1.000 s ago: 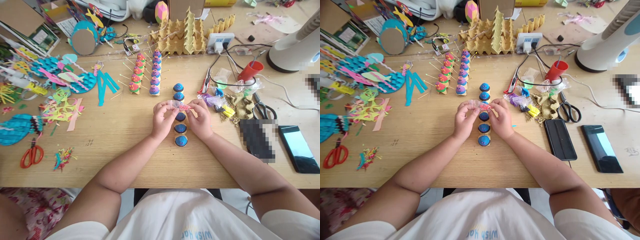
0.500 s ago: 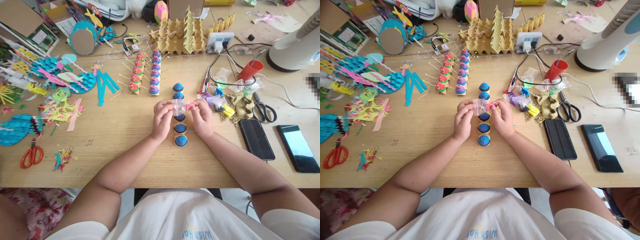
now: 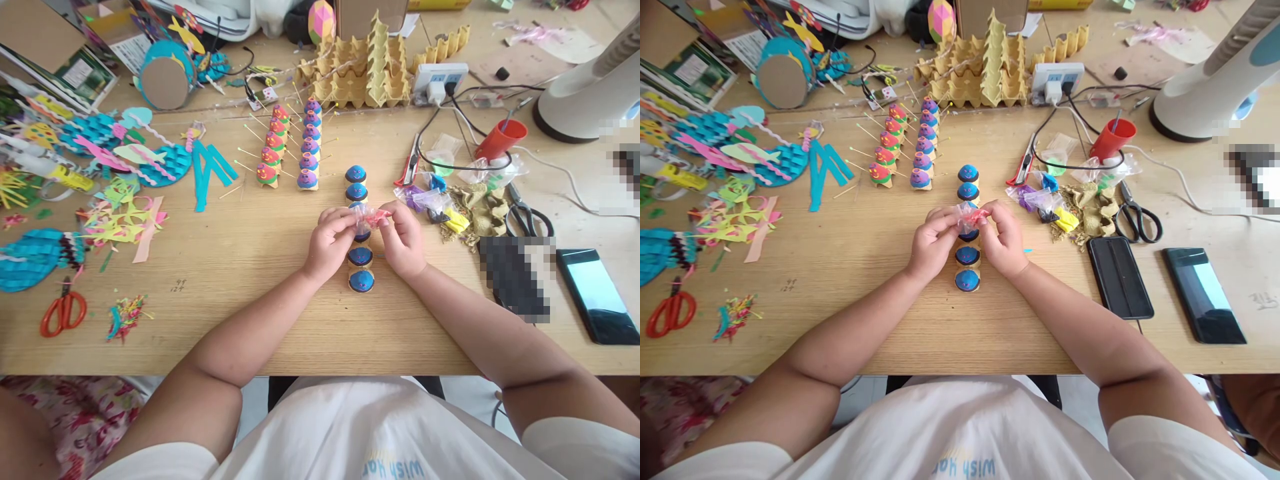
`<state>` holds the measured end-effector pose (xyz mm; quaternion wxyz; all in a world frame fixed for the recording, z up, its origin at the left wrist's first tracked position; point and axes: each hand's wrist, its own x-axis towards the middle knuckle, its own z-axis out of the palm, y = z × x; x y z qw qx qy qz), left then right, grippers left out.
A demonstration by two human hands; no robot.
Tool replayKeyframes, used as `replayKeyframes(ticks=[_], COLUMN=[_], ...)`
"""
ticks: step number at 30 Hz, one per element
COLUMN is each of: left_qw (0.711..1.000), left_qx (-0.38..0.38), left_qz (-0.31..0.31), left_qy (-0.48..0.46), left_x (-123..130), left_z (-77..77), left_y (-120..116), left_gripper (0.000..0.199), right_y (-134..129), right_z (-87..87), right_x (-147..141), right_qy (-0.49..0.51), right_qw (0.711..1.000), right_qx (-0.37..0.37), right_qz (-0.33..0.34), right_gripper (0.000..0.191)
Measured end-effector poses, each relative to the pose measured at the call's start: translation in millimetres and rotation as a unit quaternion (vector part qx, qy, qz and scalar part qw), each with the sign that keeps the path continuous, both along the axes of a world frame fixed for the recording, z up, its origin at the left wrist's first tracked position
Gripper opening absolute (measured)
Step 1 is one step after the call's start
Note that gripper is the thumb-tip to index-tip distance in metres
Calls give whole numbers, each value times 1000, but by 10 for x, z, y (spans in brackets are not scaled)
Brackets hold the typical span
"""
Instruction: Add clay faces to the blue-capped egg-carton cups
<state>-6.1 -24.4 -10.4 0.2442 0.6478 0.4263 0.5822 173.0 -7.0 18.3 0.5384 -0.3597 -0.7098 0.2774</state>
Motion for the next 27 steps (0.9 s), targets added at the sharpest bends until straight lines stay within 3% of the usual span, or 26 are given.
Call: replayKeyframes(ticks=[6, 15, 22, 27], left_qw=[1000, 998, 997, 996], left_qx=[-15, -40, -68, -82], left_qz=[20, 28, 17, 26], left_qy=[-14, -25, 20, -2], left_x=[9, 2, 35, 23], left_z=[59, 159, 157, 148], left_y=[-31, -77, -86, -86], left_gripper=[13, 36, 25, 30], right_y=[7, 34, 82, 61], right_z=[-4, -45, -55, -13], right_x=[2, 9, 3, -18], right_qy=[11, 16, -19, -41], right_qw=[1000, 999, 999, 999], right_qx=[-20, -23, -6, 15], right_qz=[-3, -17, -44, -27], right_gripper=[37, 36, 22, 15])
